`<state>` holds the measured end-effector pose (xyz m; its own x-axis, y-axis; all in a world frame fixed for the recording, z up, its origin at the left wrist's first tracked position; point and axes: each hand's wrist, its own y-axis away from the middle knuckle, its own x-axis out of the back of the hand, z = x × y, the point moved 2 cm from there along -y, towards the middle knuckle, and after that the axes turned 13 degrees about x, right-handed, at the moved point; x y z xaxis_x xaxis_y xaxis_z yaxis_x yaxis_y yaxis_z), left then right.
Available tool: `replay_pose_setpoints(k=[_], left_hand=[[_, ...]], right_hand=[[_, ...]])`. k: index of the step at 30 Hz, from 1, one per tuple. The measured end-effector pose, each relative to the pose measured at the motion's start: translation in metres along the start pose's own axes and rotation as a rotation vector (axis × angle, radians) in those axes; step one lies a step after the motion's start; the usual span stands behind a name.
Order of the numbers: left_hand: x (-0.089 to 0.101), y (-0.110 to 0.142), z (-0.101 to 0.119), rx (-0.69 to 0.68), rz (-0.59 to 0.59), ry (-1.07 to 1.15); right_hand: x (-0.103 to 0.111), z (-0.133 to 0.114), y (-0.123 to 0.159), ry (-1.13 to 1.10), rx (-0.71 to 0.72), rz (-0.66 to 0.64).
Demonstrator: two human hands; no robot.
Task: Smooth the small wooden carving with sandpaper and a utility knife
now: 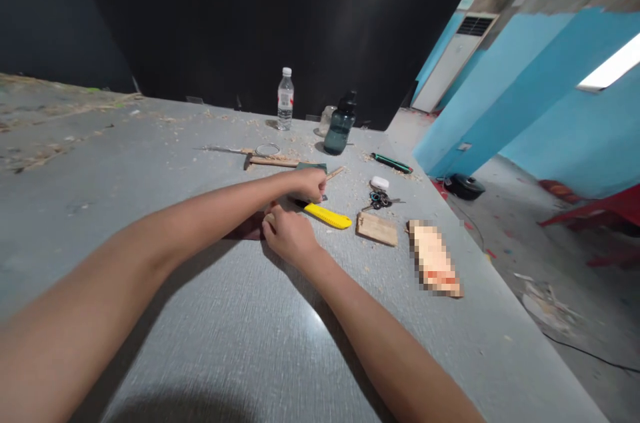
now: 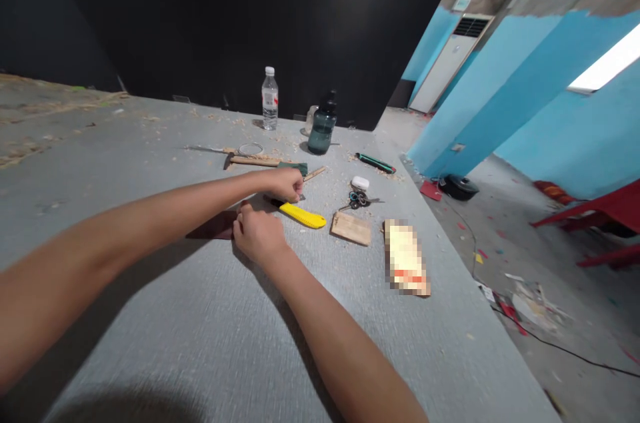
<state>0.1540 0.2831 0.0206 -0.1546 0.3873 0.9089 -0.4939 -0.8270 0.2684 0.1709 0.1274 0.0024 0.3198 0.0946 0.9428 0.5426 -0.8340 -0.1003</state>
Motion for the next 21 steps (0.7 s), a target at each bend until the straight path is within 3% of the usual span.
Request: replay_pose_setpoints(k=[8,12,17,21], left_hand=[[0.007,-0.004,-0.015,0.060,-0.051,-0.160],[0.019,-0.003,-0.040,0.139,-0.055,-0.237],[0.036,0.004,-0.078,0.244,0.063,-0.282],[0.042,0.011,-0.091,0.227,0.177,-0.251]], right_hand=[[-0.003,0.001,0.000,0.001,0.003,0.010],[-0.003,0.001,0.001,0.010,0.004,0.012],[-0.002,0.000,0.001,0.010,0.004,0.003],[-0.002,0.000,0.000,0.007,-0.009,-0.008]])
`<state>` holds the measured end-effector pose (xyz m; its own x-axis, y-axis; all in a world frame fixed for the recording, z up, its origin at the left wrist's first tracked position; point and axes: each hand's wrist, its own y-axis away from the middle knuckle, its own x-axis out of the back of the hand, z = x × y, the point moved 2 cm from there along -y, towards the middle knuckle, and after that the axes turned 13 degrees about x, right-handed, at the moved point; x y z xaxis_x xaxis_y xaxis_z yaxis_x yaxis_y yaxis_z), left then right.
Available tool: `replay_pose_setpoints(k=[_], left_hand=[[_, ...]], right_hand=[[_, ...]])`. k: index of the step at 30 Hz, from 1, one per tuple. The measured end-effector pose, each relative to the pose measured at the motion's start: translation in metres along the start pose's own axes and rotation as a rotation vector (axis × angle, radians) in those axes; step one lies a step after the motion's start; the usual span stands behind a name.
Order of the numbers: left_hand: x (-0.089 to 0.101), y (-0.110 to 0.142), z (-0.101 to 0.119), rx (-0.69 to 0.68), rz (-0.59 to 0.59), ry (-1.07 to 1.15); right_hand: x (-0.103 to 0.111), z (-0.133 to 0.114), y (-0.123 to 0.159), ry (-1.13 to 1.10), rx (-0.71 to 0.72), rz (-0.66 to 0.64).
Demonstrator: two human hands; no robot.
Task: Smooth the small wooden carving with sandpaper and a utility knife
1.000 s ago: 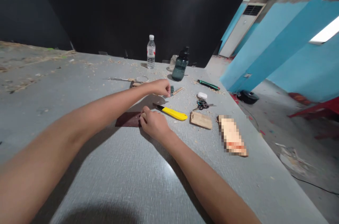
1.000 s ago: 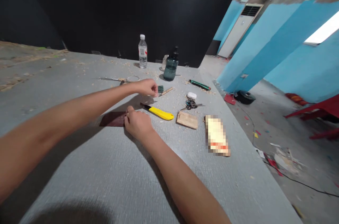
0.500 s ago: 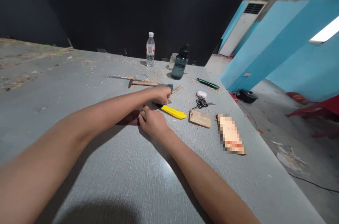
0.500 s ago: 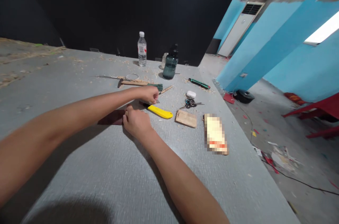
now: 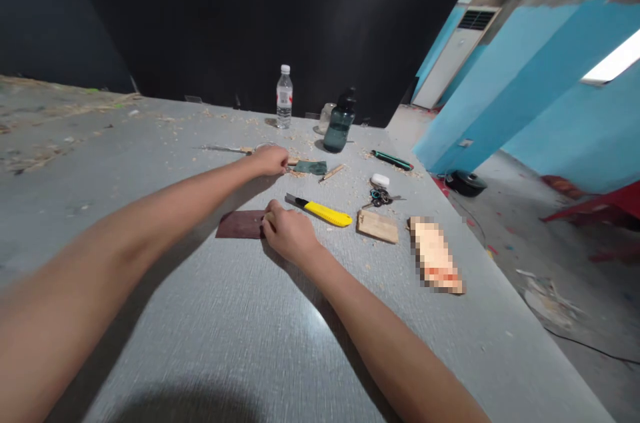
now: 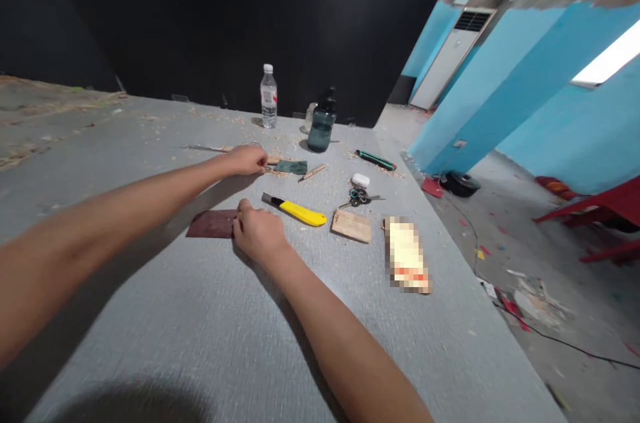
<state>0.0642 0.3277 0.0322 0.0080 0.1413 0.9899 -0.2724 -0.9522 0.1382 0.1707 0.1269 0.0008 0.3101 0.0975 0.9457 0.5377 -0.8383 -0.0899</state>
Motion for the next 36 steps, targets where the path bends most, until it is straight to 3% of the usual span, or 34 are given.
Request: replay_pose_setpoints(k=[7,12,17,21,25,30,36], left_hand=[[-0.011,0.008,0.013,-0.221,0.037,0.185],[-0.022,-0.003,0.020,-0.221,0.054,0.267],[-0.013,-0.008,-0.004,-0.171,0.089,0.328],[-0.005,0.009,-0.041,-0.215,-0.063,0.398],[-0.016,0.031,-0.069,-0.233,-0.198,0.441],[-0.035,0.025,-0.074,-0.213,-0.190,0.465],[-0.029,-0.011,-0.069,-0.188,-0.127,0.392]], right_hand=[[0.002,0.000,-0.002,-0.012,-0.005,-0.022],[0.005,-0.002,-0.002,-0.004,-0.005,-0.036],[0.006,-0.002,-0.001,0.000,-0.014,-0.035],[0.005,-0.002,-0.002,-0.018,-0.015,-0.030],[0.004,-0.001,-0.003,-0.030,-0.016,-0.022],[0.003,0.000,-0.002,-0.025,-0.007,-0.009],[0.002,0.000,-0.001,-0.025,-0.027,-0.004]])
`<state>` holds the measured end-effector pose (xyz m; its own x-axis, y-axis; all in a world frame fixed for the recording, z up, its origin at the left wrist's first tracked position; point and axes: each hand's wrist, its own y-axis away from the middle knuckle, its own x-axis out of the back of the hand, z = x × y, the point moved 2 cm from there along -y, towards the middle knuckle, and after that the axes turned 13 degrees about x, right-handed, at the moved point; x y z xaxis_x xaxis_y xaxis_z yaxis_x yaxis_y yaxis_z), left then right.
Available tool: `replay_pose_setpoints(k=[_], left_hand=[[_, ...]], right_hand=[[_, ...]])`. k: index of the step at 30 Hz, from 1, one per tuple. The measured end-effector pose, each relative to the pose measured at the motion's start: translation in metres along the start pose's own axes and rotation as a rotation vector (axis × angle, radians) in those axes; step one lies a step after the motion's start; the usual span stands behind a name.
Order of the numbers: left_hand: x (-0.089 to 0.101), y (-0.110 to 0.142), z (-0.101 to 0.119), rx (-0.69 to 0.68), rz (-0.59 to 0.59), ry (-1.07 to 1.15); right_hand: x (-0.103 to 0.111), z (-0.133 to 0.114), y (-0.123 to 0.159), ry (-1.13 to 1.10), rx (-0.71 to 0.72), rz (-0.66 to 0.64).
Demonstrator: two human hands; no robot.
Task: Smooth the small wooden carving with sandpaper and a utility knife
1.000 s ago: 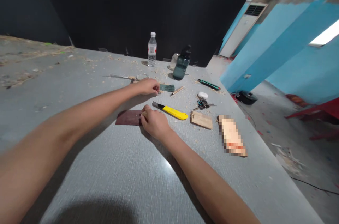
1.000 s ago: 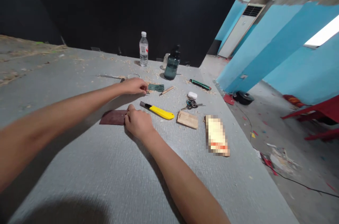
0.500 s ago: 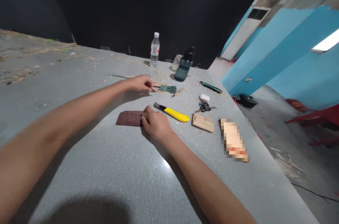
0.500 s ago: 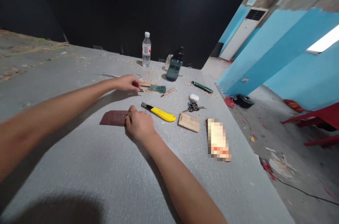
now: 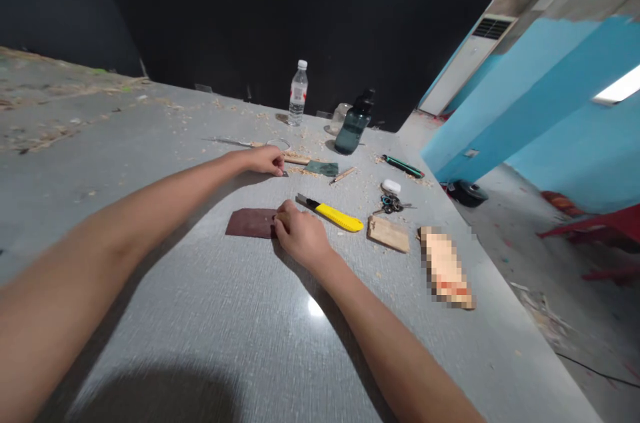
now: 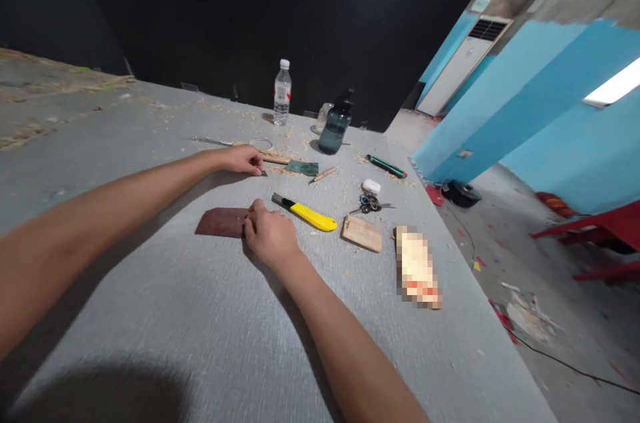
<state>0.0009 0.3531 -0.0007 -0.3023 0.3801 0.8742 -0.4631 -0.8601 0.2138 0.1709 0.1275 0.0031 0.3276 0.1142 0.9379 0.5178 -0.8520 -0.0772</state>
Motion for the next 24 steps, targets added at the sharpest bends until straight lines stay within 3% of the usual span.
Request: replay_pose_setpoints(k=[5,9,16,19,21,24], left_hand=[[0.009,-0.010,0.008,0.001,0.089,-0.123],[0.012,0.003,0.006,0.017,0.234,-0.212],[0.016,0.069,-0.036,0.103,0.531,-0.265],[0.016,0.108,-0.038,0.106,0.671,-0.254],[0.008,0.136,-0.031,0.047,0.676,-0.255],[-0.022,0.175,-0.017,-0.178,0.469,-0.290]], right_hand=[[0.000,0.000,0.000,0.002,-0.004,0.003],[0.000,0.000,0.000,0.009,0.001,0.008],[-0.002,0.003,-0.003,0.005,0.022,0.013],[-0.003,0.004,-0.004,0.005,0.023,0.016],[-0.003,0.005,-0.004,0.004,0.026,0.021],[-0.003,0.005,-0.004,0.003,0.026,0.031]])
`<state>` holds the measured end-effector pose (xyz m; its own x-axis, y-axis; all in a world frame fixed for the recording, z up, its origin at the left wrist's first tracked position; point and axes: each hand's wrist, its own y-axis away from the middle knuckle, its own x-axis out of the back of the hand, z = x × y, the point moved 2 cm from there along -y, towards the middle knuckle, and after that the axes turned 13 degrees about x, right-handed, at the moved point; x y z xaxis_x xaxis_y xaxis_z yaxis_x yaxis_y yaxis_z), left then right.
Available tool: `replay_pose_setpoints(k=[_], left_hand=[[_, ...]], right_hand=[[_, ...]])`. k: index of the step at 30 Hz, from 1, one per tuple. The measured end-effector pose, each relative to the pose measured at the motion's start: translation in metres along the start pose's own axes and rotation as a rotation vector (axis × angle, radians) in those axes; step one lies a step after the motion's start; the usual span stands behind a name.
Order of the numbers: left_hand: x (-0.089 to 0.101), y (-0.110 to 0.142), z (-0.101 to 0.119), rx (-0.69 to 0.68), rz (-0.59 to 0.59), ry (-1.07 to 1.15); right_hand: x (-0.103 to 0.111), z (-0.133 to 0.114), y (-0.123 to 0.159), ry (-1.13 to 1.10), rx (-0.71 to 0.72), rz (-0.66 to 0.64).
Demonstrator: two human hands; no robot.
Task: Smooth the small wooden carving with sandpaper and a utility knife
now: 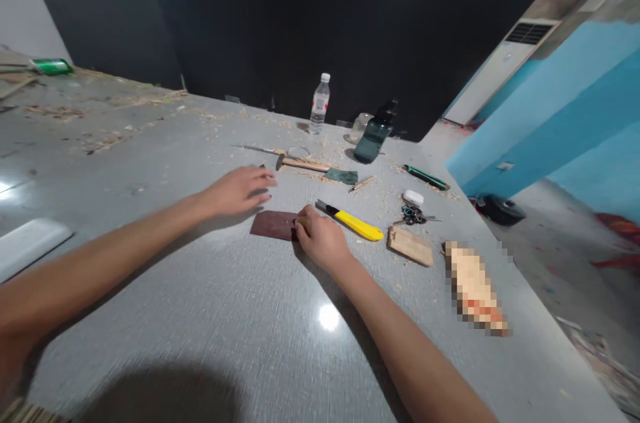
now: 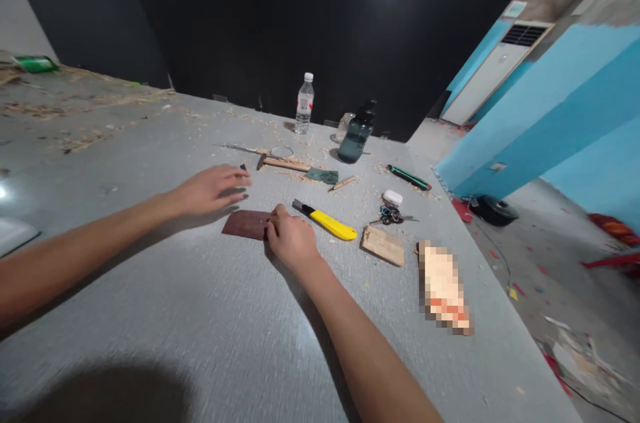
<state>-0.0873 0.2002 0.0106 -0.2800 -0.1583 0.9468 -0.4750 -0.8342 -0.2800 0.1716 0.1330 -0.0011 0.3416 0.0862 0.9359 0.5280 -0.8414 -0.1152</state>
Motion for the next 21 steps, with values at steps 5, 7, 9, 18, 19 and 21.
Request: replay_pose_setpoints(k=[5,7,9,18,19,21], left_hand=[[-0.020,0.051,0.018,-0.009,-0.205,0.076],[-0.022,0.057,0.015,0.033,-0.205,0.104],[-0.020,0.059,0.007,0.075,-0.187,0.110],[-0.004,0.061,-0.033,0.297,-0.118,0.046],[-0.003,0.061,-0.037,0.316,-0.114,0.035],[-0.001,0.059,-0.043,0.355,-0.104,0.009]], right_hand=[[-0.001,0.000,0.000,0.000,-0.009,0.020],[-0.002,0.001,-0.001,0.002,-0.013,0.025],[-0.003,0.002,-0.001,0.001,-0.016,0.030],[-0.002,0.003,0.000,-0.012,-0.017,0.035],[-0.002,0.002,0.000,-0.012,-0.019,0.036],[-0.002,0.002,0.000,-0.010,-0.024,0.037]])
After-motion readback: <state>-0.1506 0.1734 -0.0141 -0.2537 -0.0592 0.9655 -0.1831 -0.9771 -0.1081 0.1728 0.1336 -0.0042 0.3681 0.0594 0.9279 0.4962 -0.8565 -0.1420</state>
